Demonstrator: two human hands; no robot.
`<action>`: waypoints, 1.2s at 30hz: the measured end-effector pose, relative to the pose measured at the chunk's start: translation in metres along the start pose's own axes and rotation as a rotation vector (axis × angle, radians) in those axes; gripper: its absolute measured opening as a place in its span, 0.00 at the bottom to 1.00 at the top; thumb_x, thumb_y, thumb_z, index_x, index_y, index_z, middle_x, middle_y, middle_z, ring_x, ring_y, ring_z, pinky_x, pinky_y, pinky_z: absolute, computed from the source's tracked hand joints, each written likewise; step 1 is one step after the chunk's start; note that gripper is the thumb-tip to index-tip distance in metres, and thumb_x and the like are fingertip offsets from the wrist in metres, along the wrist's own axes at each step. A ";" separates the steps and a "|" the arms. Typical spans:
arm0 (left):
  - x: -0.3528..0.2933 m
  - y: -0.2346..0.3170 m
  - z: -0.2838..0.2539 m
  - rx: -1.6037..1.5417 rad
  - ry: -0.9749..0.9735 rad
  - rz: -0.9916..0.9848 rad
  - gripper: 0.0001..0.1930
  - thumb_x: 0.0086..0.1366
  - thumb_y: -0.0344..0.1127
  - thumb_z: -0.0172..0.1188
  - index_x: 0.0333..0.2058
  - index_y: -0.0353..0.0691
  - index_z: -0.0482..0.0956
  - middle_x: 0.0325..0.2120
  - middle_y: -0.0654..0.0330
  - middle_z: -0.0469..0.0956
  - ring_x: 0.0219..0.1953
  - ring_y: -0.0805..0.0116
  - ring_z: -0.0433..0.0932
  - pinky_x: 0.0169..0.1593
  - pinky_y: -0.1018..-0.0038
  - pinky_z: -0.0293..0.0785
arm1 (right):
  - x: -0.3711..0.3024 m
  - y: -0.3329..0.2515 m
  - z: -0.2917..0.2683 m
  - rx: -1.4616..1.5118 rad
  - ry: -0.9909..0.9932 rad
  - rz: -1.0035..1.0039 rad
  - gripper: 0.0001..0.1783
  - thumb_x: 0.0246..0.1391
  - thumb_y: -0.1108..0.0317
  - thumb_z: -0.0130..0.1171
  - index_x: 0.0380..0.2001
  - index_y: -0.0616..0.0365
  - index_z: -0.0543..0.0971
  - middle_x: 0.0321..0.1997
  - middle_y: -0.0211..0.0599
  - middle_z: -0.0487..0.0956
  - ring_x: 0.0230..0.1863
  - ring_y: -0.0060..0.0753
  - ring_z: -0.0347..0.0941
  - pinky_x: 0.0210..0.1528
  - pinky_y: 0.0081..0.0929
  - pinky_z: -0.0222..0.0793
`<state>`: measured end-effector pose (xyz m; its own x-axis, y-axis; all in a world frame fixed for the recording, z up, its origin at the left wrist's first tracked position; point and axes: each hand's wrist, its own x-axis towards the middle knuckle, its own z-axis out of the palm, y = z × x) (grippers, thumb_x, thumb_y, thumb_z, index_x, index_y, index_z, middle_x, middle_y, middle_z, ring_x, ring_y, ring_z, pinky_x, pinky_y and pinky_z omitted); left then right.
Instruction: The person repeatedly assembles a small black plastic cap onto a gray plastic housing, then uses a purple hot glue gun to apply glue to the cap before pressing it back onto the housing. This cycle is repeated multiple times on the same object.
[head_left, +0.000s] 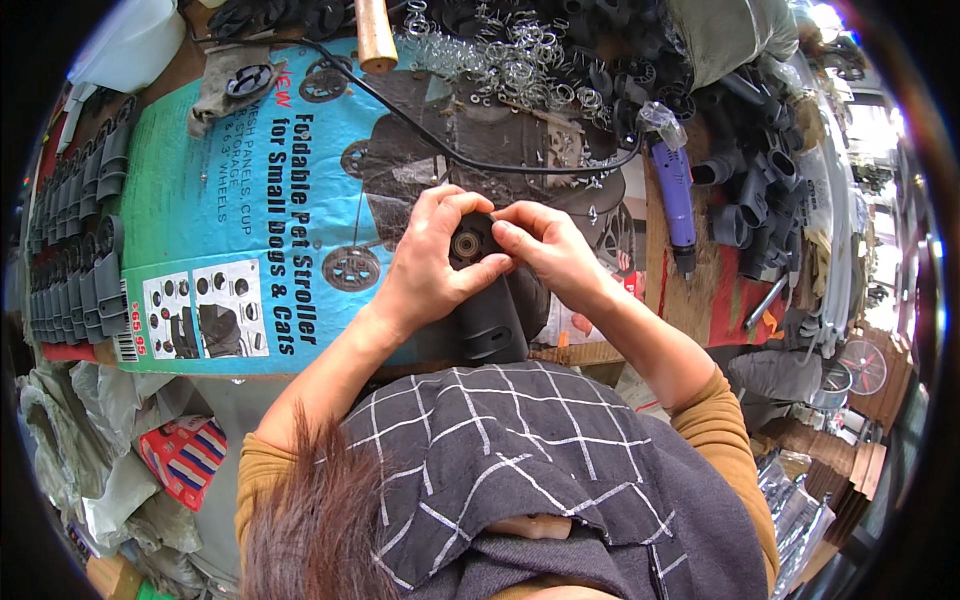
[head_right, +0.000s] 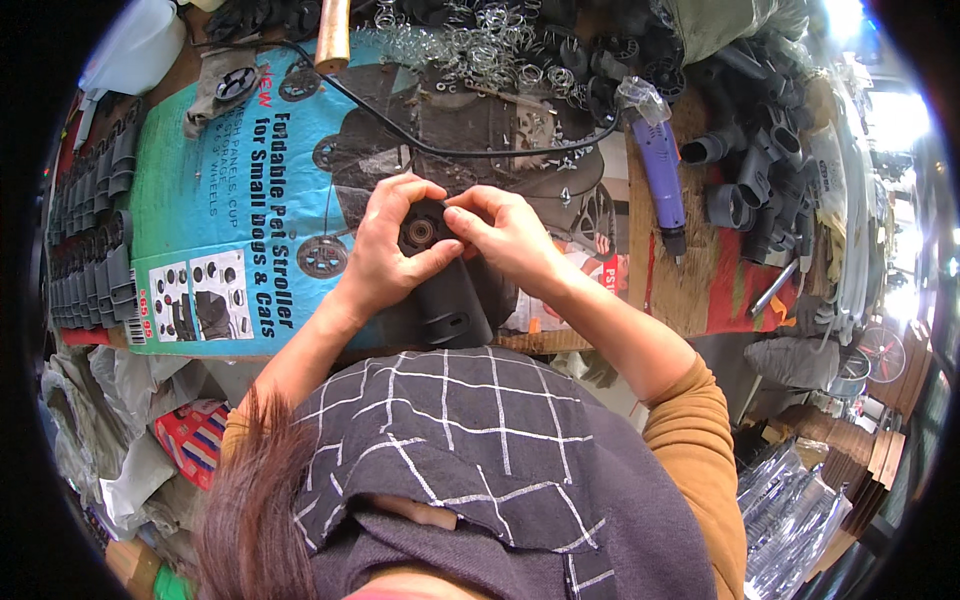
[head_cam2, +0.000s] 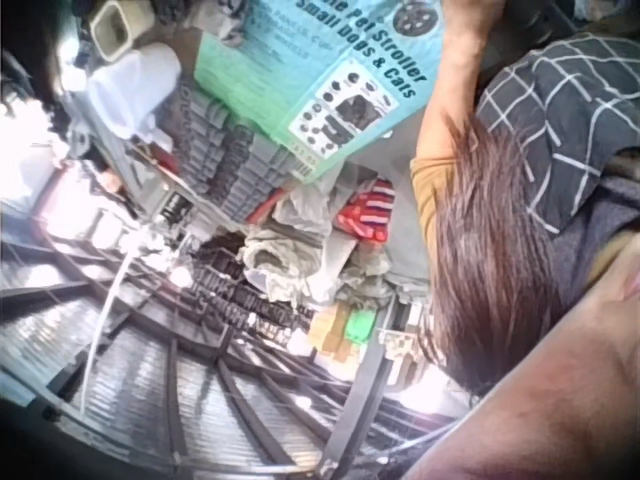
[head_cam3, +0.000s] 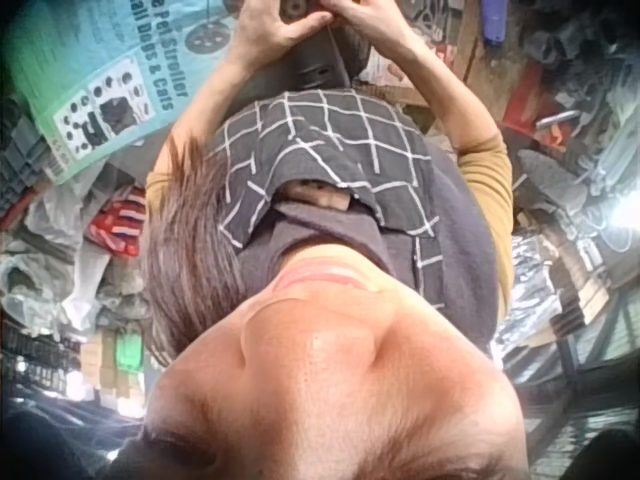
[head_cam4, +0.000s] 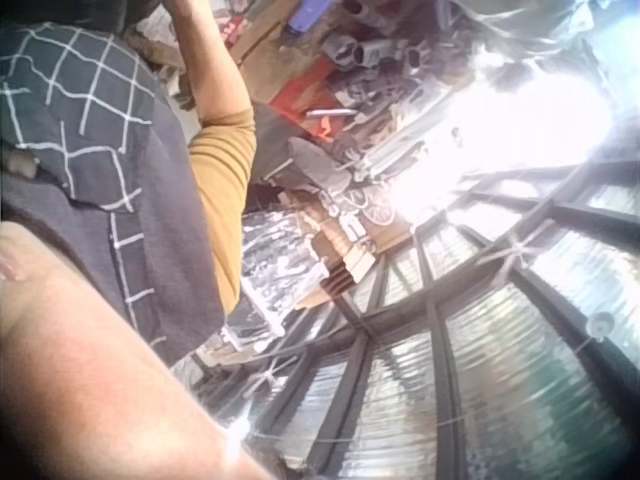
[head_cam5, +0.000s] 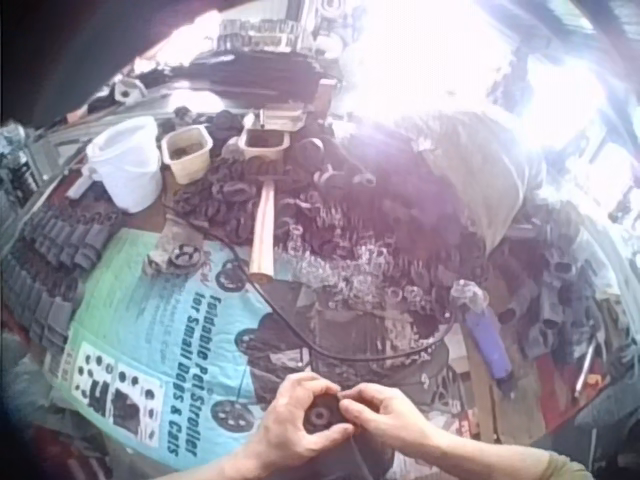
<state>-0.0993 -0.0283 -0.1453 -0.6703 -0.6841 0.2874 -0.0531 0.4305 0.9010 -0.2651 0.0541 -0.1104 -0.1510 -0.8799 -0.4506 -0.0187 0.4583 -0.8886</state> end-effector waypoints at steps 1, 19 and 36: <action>0.000 0.002 -0.001 -0.010 -0.012 -0.007 0.28 0.48 0.39 0.74 0.47 0.37 0.73 0.45 0.49 0.70 0.50 0.51 0.71 0.56 0.63 0.69 | 0.002 -0.004 -0.001 -0.032 -0.002 -0.009 0.17 0.62 0.62 0.58 0.45 0.66 0.77 0.34 0.31 0.80 0.32 0.18 0.74 0.35 0.19 0.72; -0.006 0.009 0.006 0.013 0.074 -0.137 0.26 0.43 0.37 0.71 0.44 0.42 0.76 0.47 0.46 0.70 0.51 0.47 0.74 0.52 0.61 0.74 | 0.145 -0.036 -0.034 -1.277 0.391 -0.926 0.05 0.48 0.68 0.63 0.28 0.56 0.83 0.30 0.35 0.76 0.39 0.41 0.71 0.47 0.35 0.66; -0.007 -0.001 0.012 0.013 0.142 0.010 0.28 0.44 0.34 0.70 0.46 0.38 0.71 0.43 0.51 0.72 0.50 0.51 0.72 0.51 0.62 0.73 | 0.003 -0.015 0.018 -0.657 0.202 -0.543 0.04 0.44 0.70 0.66 0.23 0.59 0.81 0.24 0.33 0.74 0.31 0.37 0.69 0.39 0.33 0.65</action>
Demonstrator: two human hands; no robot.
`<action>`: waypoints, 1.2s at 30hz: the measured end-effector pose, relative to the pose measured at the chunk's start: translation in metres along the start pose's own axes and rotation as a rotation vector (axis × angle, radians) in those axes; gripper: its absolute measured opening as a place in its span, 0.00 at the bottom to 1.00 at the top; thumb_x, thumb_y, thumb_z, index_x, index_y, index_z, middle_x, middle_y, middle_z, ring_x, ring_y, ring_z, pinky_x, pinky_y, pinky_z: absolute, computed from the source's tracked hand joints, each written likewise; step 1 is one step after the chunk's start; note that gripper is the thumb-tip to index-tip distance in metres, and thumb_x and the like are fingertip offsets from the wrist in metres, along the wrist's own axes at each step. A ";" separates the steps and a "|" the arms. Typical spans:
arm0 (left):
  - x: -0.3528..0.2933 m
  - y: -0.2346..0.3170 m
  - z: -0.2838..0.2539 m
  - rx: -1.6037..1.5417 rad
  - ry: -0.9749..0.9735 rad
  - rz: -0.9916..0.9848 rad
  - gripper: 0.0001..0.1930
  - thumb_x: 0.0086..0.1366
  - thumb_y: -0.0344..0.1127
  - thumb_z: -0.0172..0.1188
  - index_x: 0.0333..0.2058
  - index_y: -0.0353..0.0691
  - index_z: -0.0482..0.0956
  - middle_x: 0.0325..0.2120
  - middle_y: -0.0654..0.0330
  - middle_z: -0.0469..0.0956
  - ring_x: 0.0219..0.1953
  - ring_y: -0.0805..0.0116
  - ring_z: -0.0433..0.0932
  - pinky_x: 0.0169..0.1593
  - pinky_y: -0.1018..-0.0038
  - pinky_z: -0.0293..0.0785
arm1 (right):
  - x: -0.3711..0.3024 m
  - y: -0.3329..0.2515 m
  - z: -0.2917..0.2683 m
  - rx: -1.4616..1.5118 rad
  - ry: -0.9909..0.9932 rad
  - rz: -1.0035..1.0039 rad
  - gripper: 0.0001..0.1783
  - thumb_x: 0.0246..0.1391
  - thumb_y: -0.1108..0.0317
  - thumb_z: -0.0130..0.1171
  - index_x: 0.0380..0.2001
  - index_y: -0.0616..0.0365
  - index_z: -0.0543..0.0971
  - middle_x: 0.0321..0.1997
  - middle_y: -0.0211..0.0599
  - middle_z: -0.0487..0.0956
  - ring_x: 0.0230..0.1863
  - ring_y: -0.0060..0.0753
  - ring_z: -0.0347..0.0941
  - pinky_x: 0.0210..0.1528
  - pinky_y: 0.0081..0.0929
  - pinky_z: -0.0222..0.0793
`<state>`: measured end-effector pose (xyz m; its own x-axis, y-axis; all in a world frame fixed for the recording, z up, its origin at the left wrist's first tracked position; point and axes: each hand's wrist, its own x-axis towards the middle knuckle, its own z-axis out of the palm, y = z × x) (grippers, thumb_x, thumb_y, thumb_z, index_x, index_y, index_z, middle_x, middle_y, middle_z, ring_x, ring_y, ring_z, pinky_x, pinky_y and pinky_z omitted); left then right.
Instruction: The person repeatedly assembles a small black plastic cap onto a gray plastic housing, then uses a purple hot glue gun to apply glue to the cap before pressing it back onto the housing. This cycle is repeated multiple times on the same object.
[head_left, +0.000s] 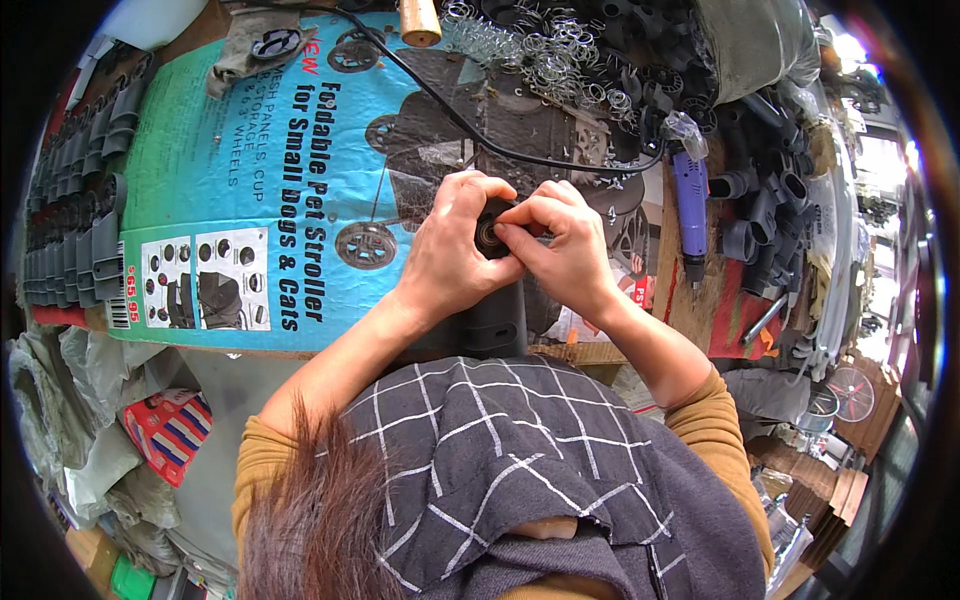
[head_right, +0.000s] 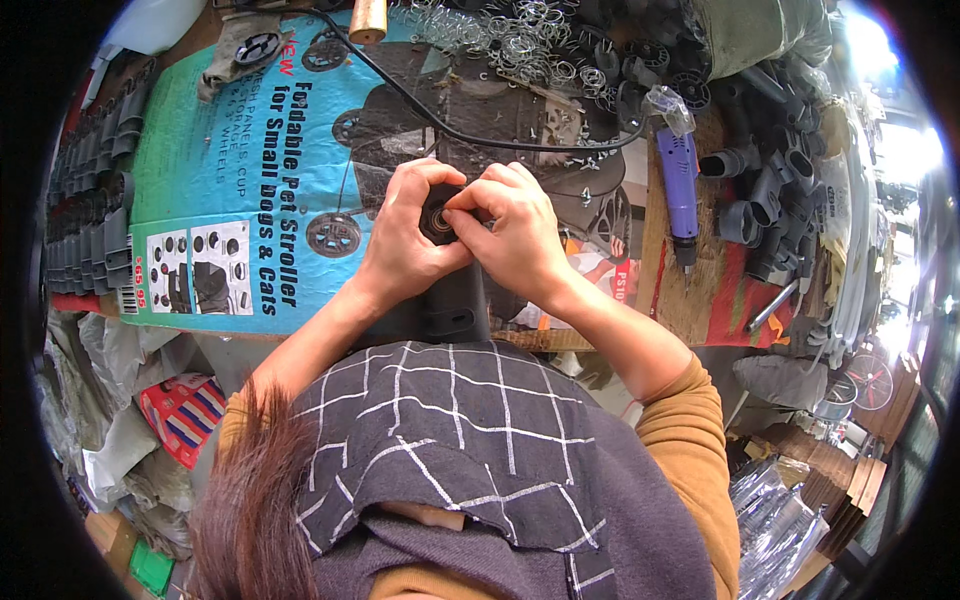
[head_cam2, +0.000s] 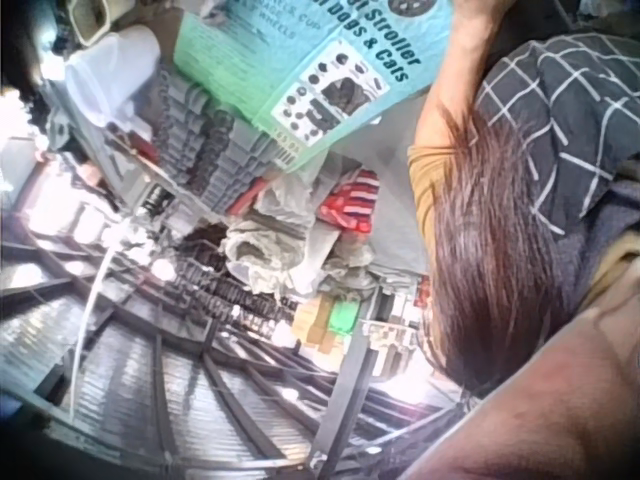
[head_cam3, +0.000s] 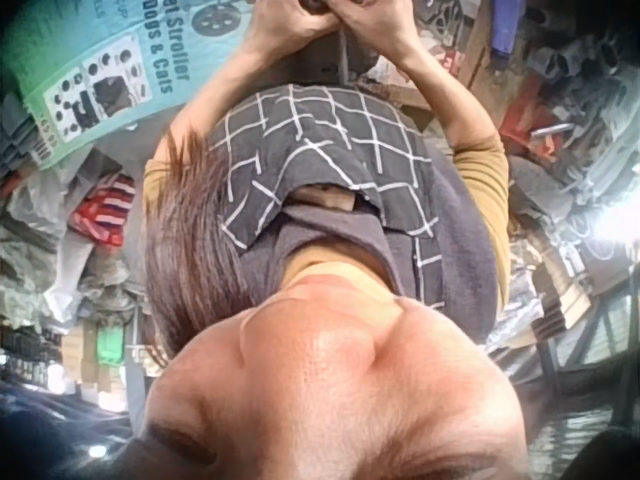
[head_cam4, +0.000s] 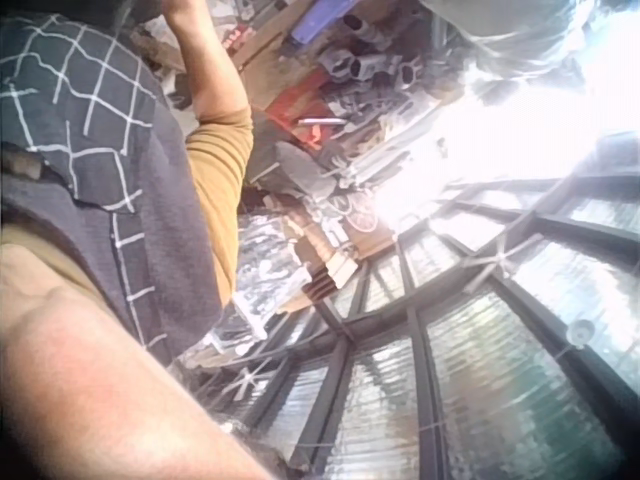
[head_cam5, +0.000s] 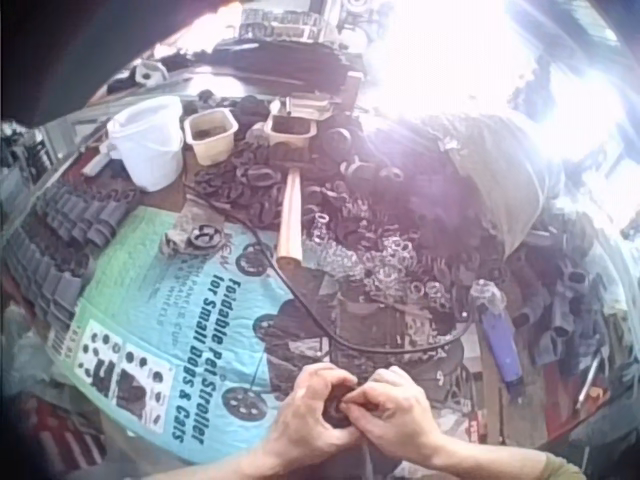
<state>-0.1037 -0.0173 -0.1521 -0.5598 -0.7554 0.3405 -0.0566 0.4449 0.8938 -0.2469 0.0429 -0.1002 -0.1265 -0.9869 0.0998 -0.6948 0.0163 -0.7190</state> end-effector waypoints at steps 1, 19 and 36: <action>0.000 0.001 0.000 0.000 -0.002 -0.010 0.28 0.44 0.33 0.70 0.46 0.39 0.71 0.43 0.51 0.72 0.50 0.51 0.72 0.51 0.62 0.73 | 0.001 0.000 0.001 0.001 0.004 -0.017 0.04 0.44 0.70 0.66 0.23 0.59 0.82 0.24 0.33 0.74 0.31 0.37 0.69 0.39 0.34 0.65; 0.013 0.006 0.016 0.080 -0.054 0.033 0.25 0.52 0.41 0.72 0.45 0.38 0.75 0.50 0.50 0.69 0.53 0.50 0.70 0.55 0.61 0.69 | -0.005 0.080 -0.029 -0.477 0.317 0.109 0.08 0.45 0.65 0.68 0.28 0.57 0.83 0.30 0.37 0.77 0.38 0.43 0.72 0.45 0.36 0.66; 0.008 0.007 0.021 0.152 0.005 0.141 0.08 0.52 0.32 0.70 0.31 0.43 0.81 0.52 0.54 0.68 0.57 0.51 0.64 0.59 0.59 0.62 | -0.026 0.010 -0.031 0.055 0.099 0.185 0.11 0.47 0.61 0.69 0.24 0.57 0.81 0.28 0.34 0.75 0.37 0.38 0.71 0.43 0.36 0.66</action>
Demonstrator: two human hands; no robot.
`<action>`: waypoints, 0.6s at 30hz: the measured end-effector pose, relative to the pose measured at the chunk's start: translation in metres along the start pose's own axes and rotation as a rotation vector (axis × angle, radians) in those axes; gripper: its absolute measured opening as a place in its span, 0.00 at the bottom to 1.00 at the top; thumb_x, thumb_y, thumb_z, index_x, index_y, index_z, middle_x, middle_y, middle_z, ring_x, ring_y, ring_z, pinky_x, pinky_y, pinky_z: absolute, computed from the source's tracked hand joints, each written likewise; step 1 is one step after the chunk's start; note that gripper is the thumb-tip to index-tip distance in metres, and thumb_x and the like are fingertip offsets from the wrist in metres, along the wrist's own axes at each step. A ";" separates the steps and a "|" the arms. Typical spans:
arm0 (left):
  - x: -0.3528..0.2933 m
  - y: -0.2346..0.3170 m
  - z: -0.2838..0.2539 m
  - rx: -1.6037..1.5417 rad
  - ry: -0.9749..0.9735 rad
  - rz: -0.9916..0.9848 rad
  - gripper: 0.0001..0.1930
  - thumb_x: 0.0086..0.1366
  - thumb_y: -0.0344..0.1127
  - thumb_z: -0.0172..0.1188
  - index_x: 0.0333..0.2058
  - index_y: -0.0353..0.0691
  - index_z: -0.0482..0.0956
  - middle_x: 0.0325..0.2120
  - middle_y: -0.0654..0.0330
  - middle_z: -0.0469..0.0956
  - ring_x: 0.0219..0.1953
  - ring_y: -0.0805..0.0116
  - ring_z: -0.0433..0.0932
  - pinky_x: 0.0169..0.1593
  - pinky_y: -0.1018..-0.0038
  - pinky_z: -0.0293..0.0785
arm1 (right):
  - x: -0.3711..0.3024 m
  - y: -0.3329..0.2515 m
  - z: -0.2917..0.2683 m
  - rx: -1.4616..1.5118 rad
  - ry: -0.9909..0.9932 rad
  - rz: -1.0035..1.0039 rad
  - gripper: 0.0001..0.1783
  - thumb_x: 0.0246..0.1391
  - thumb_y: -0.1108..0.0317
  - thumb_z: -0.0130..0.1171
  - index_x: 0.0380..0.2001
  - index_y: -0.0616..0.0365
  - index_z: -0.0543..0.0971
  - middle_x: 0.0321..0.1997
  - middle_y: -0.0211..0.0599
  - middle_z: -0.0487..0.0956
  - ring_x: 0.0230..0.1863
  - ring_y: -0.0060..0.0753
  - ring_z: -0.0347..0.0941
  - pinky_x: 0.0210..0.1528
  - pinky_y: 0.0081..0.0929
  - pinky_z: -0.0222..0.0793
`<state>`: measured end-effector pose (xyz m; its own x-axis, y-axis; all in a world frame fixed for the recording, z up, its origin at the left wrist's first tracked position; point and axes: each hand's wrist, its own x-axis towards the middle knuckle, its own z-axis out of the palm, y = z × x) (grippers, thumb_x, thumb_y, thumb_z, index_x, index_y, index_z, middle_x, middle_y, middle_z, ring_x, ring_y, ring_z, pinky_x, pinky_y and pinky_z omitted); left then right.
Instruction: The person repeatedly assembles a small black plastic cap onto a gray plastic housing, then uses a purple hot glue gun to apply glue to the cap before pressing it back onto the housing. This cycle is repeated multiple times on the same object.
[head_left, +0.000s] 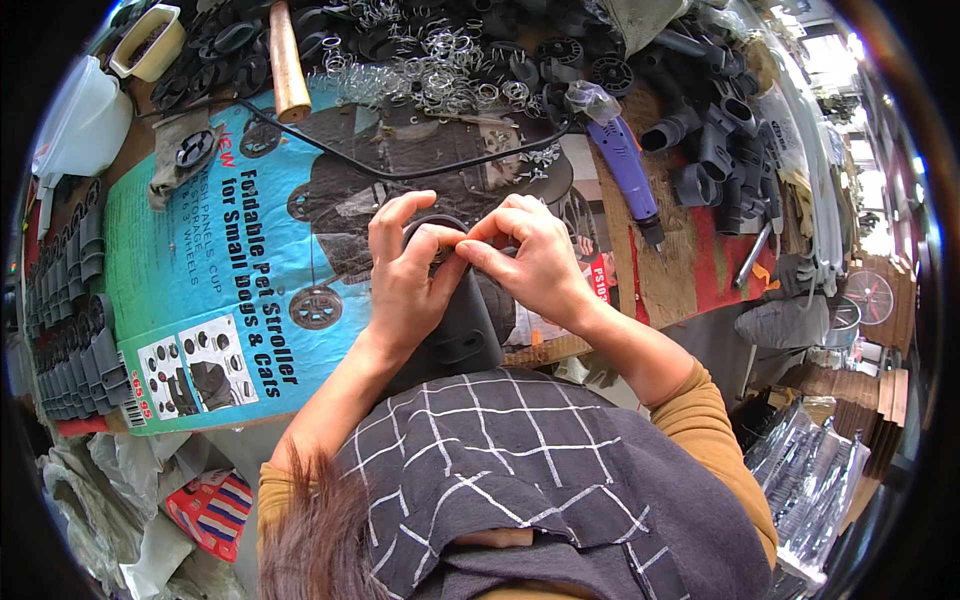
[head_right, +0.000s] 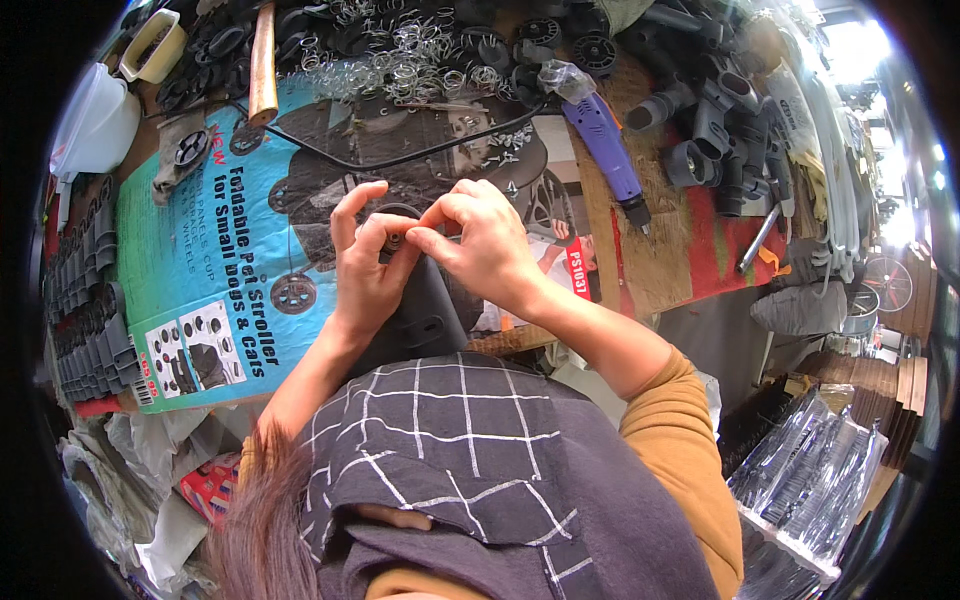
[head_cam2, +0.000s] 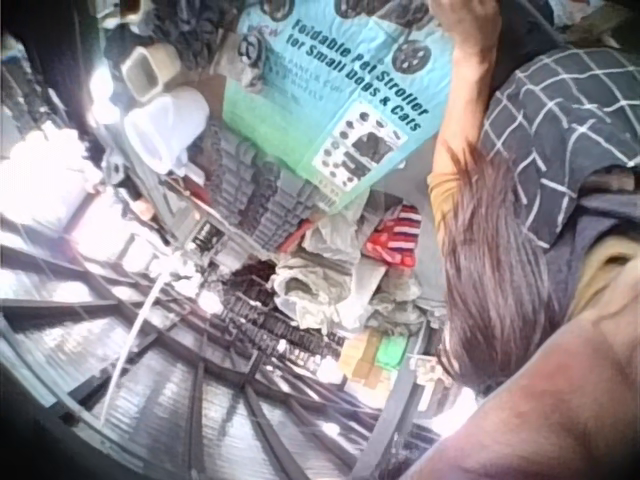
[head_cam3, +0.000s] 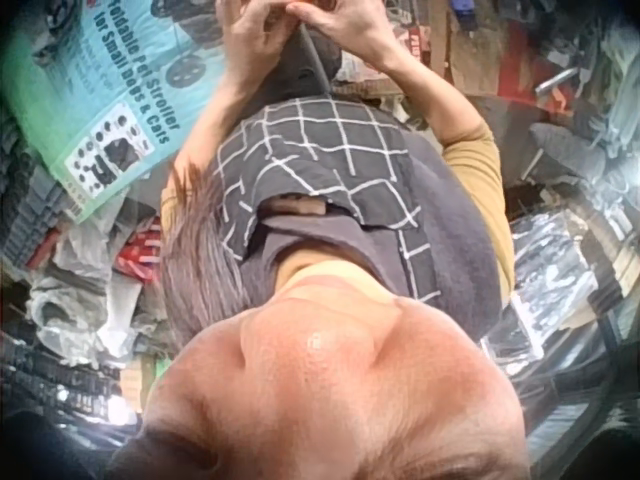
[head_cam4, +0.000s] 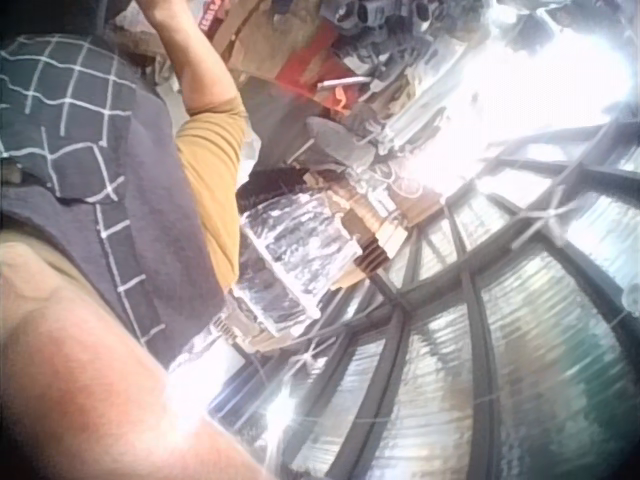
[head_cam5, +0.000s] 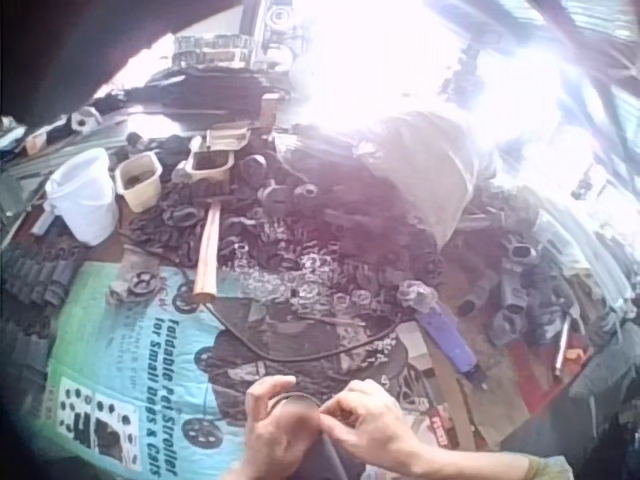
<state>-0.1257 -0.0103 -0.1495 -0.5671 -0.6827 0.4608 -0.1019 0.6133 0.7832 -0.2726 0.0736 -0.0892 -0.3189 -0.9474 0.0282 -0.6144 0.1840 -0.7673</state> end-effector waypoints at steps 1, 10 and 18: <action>0.000 0.000 0.000 -0.003 -0.010 -0.003 0.08 0.53 0.32 0.70 0.31 0.43 0.81 0.53 0.53 0.68 0.57 0.52 0.65 0.59 0.60 0.62 | 0.000 0.007 -0.004 -0.114 0.104 -0.013 0.11 0.47 0.61 0.69 0.26 0.57 0.81 0.29 0.35 0.76 0.38 0.39 0.70 0.44 0.36 0.65; 0.000 0.000 0.001 -0.079 -0.017 -0.041 0.07 0.53 0.33 0.69 0.30 0.42 0.81 0.51 0.53 0.69 0.55 0.51 0.65 0.58 0.60 0.60 | 0.017 0.116 -0.105 -0.545 0.400 0.369 0.40 0.41 0.65 0.68 0.60 0.57 0.64 0.43 0.48 0.78 0.43 0.59 0.75 0.53 0.47 0.67; -0.001 0.000 0.001 -0.103 -0.010 -0.063 0.07 0.52 0.33 0.70 0.29 0.43 0.80 0.50 0.55 0.71 0.55 0.52 0.66 0.57 0.60 0.61 | -0.001 0.016 -0.043 0.599 0.636 -0.184 0.27 0.53 0.65 0.62 0.51 0.56 0.59 0.37 0.43 0.73 0.33 0.33 0.74 0.37 0.32 0.74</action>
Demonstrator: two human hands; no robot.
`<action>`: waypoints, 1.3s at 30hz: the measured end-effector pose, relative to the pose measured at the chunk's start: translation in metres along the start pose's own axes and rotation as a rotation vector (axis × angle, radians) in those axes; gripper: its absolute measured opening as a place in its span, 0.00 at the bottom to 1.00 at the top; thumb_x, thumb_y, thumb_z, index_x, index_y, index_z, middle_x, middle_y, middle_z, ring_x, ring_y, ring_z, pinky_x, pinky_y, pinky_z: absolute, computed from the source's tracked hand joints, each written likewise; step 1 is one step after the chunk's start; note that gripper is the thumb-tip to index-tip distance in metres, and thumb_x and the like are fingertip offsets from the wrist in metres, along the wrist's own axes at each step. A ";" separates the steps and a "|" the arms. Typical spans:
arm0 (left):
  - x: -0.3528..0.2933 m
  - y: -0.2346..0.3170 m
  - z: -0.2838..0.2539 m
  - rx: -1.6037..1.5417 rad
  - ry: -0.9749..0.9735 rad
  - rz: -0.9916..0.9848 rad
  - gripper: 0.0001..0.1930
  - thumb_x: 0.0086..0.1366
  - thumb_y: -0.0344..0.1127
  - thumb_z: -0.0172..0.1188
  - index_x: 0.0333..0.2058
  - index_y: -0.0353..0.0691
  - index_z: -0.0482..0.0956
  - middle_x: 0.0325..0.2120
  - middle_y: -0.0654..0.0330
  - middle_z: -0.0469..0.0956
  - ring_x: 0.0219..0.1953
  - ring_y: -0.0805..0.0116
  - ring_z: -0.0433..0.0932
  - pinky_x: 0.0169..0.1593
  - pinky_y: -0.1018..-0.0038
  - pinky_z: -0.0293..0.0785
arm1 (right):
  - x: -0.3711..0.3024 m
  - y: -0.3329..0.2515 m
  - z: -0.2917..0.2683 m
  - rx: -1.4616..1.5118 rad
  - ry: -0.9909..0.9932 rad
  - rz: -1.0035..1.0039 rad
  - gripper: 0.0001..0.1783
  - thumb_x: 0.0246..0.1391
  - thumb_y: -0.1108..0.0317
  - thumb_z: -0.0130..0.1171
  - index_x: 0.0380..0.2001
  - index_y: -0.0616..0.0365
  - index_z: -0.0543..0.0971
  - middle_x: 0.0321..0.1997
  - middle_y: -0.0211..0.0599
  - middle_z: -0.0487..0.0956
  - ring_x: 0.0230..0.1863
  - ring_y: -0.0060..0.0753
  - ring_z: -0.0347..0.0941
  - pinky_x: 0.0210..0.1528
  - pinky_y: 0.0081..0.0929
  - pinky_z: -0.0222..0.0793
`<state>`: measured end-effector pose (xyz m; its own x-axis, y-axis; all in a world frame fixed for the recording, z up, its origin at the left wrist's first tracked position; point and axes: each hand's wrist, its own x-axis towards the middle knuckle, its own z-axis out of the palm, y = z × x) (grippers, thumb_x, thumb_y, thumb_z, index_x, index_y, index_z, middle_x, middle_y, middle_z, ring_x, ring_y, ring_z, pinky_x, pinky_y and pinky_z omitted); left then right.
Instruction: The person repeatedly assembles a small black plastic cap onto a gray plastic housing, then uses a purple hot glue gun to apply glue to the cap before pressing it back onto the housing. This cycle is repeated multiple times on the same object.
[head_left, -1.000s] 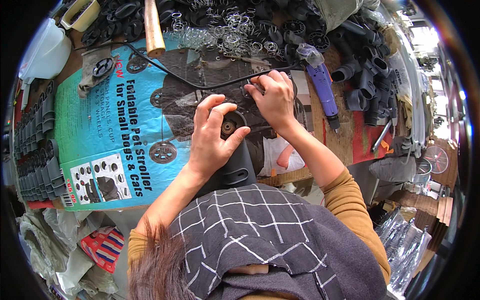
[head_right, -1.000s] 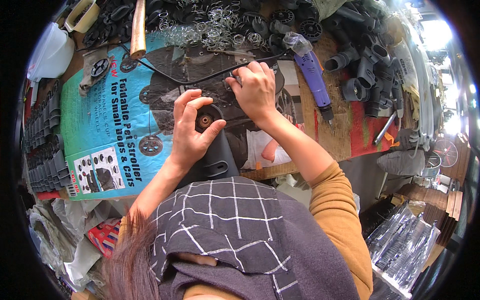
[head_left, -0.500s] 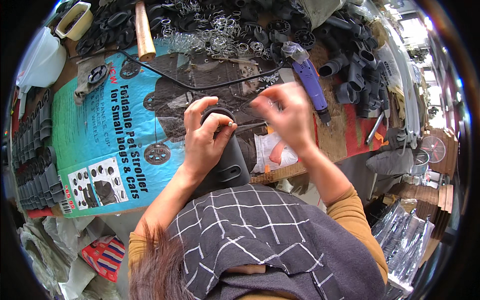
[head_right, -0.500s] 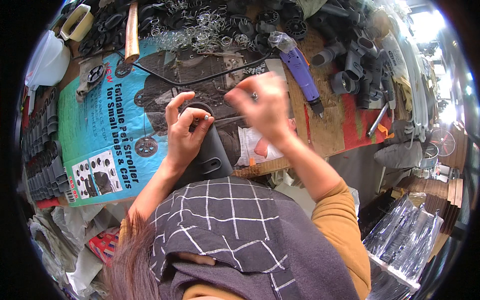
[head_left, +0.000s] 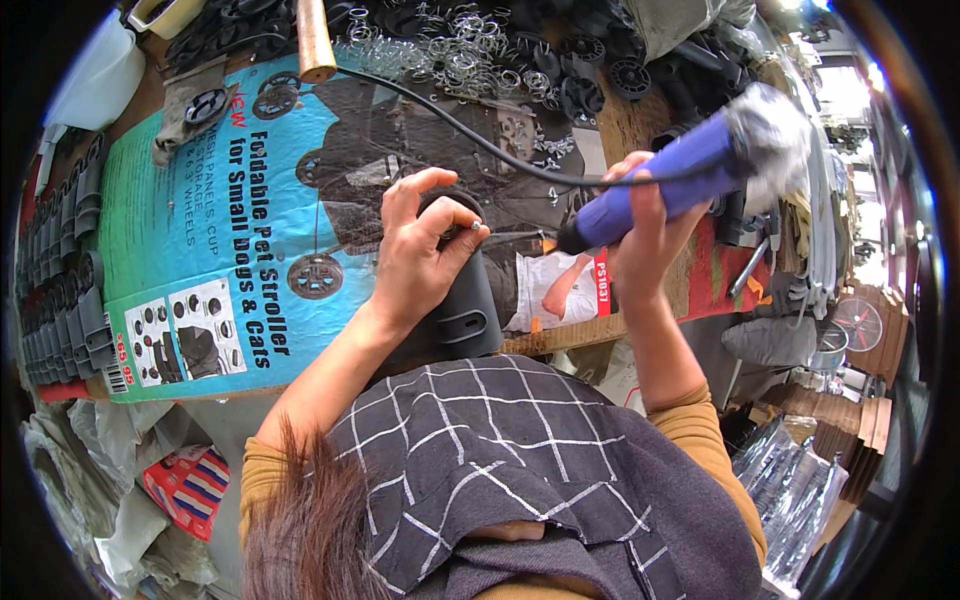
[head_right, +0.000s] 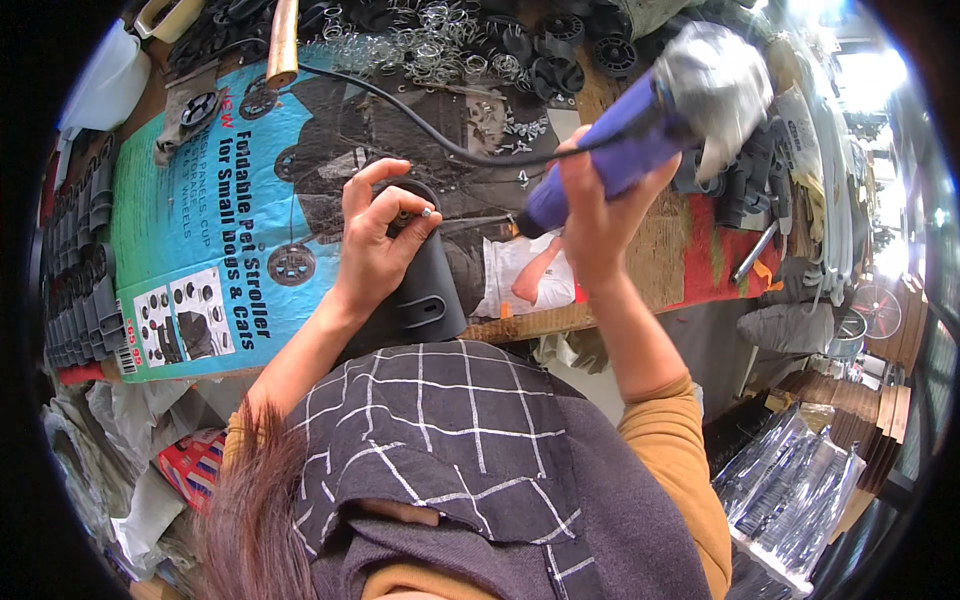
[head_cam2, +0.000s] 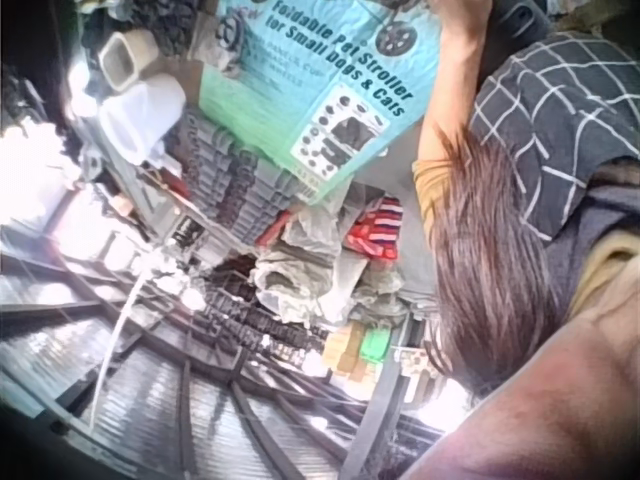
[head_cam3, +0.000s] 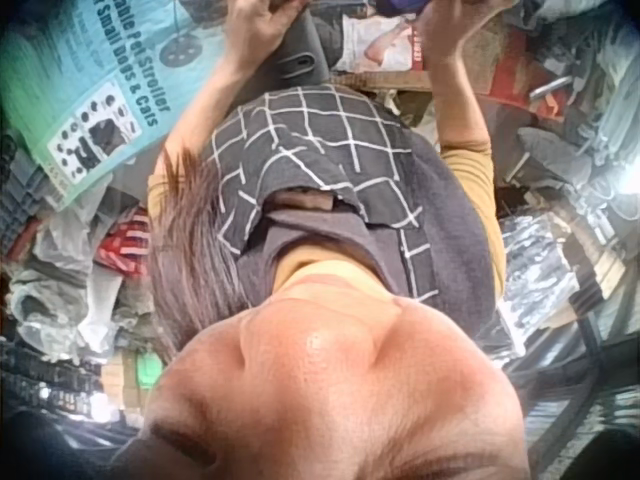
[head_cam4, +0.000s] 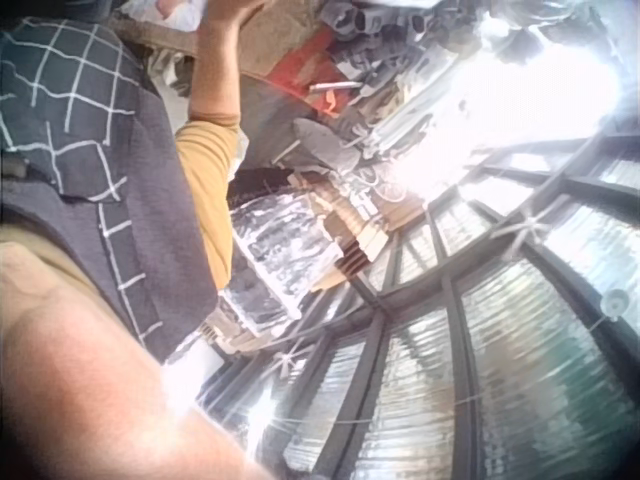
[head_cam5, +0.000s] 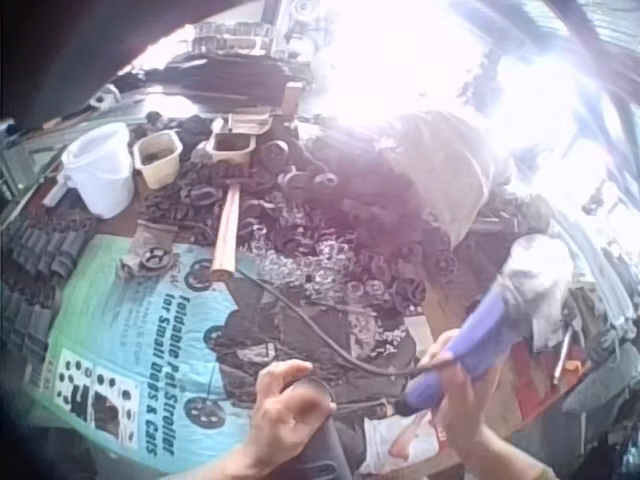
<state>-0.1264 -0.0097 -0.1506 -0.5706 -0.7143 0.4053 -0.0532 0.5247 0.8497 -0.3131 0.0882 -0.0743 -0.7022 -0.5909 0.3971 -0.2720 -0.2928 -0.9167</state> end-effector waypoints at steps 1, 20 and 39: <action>0.000 0.000 0.000 -0.008 0.002 -0.001 0.07 0.52 0.33 0.70 0.29 0.43 0.80 0.50 0.55 0.71 0.54 0.52 0.66 0.57 0.60 0.61 | -0.007 0.003 0.012 0.054 -0.031 -0.085 0.28 0.55 0.63 0.62 0.51 0.57 0.59 0.37 0.45 0.73 0.33 0.35 0.74 0.37 0.35 0.74; 0.001 0.001 0.000 -0.019 0.040 0.045 0.08 0.51 0.32 0.71 0.30 0.44 0.80 0.45 0.55 0.71 0.49 0.54 0.67 0.52 0.62 0.65 | 0.007 -0.047 0.047 0.646 -0.361 -0.006 0.51 0.44 0.21 0.53 0.58 0.52 0.66 0.32 0.45 0.76 0.31 0.40 0.74 0.37 0.40 0.71; -0.005 -0.013 0.005 -0.163 0.031 -0.090 0.15 0.45 0.29 0.71 0.33 0.45 0.77 0.47 0.53 0.64 0.52 0.51 0.63 0.56 0.59 0.60 | 0.001 -0.044 0.057 0.408 -0.592 -0.158 0.54 0.44 0.20 0.52 0.62 0.50 0.63 0.34 0.44 0.75 0.33 0.38 0.72 0.39 0.38 0.69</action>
<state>-0.1272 -0.0107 -0.1649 -0.5435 -0.7702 0.3337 0.0320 0.3782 0.9252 -0.2642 0.0572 -0.0305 -0.1708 -0.7919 0.5863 0.0068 -0.5960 -0.8030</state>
